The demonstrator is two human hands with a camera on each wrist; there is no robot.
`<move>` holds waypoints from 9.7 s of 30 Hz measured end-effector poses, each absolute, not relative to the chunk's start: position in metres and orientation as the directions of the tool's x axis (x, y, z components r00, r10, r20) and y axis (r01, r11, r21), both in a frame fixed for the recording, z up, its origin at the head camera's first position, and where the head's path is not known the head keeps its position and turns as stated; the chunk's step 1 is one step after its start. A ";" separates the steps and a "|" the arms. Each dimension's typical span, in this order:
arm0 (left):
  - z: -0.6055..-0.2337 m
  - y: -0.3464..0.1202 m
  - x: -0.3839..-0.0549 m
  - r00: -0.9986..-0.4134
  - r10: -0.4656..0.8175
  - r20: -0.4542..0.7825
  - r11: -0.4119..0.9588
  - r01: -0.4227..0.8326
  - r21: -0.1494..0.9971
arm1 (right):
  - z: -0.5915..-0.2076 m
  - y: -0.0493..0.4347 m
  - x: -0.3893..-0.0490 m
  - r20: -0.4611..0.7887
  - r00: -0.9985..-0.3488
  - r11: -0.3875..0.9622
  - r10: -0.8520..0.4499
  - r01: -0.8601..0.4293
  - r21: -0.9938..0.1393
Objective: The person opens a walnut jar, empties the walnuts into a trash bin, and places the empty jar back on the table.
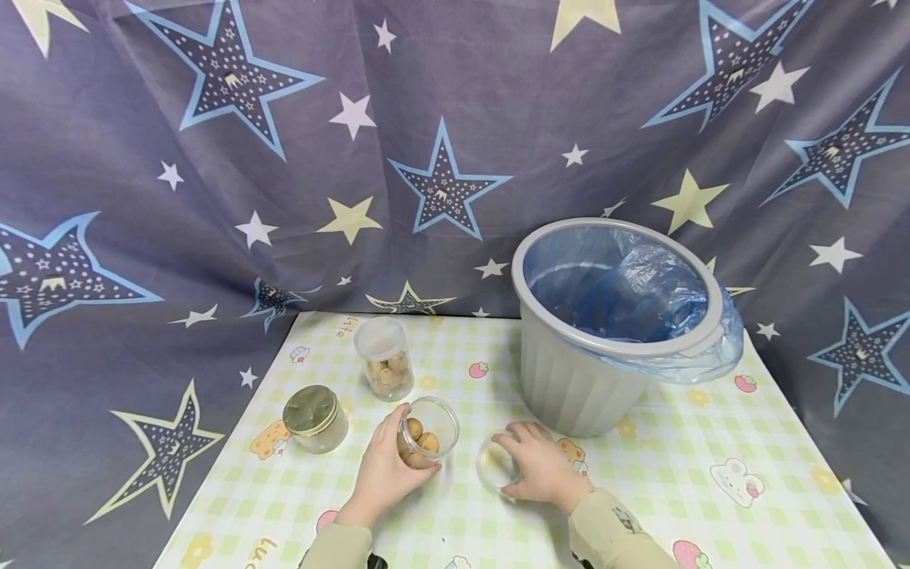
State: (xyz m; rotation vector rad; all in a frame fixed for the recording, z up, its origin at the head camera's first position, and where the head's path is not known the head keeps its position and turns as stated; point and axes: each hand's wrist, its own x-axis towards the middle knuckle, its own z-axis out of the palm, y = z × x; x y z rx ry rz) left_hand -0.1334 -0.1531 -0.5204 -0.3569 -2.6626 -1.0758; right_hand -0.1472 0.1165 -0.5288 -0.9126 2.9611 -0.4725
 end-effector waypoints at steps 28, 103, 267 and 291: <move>-0.521 -0.149 -0.135 -0.951 0.127 0.282 0.696 0.288 0.658 | -0.535 0.109 -0.147 0.012 -0.840 0.817 -0.542 -0.531 -0.225; -0.522 -0.160 -0.129 -0.944 0.123 0.306 0.706 0.300 0.642 | -0.345 0.184 -0.149 0.872 -0.255 0.595 -0.418 -0.802 0.050; -0.270 -0.031 -0.244 -0.380 0.729 0.569 0.673 0.545 -0.499 | -0.353 0.311 -0.167 0.571 -0.727 0.812 -0.381 -0.559 -0.169; -0.276 -0.035 -0.245 -0.392 0.711 0.584 0.688 0.559 -0.463 | -0.352 0.309 -0.166 0.574 -0.732 0.815 -0.367 -0.551 -0.180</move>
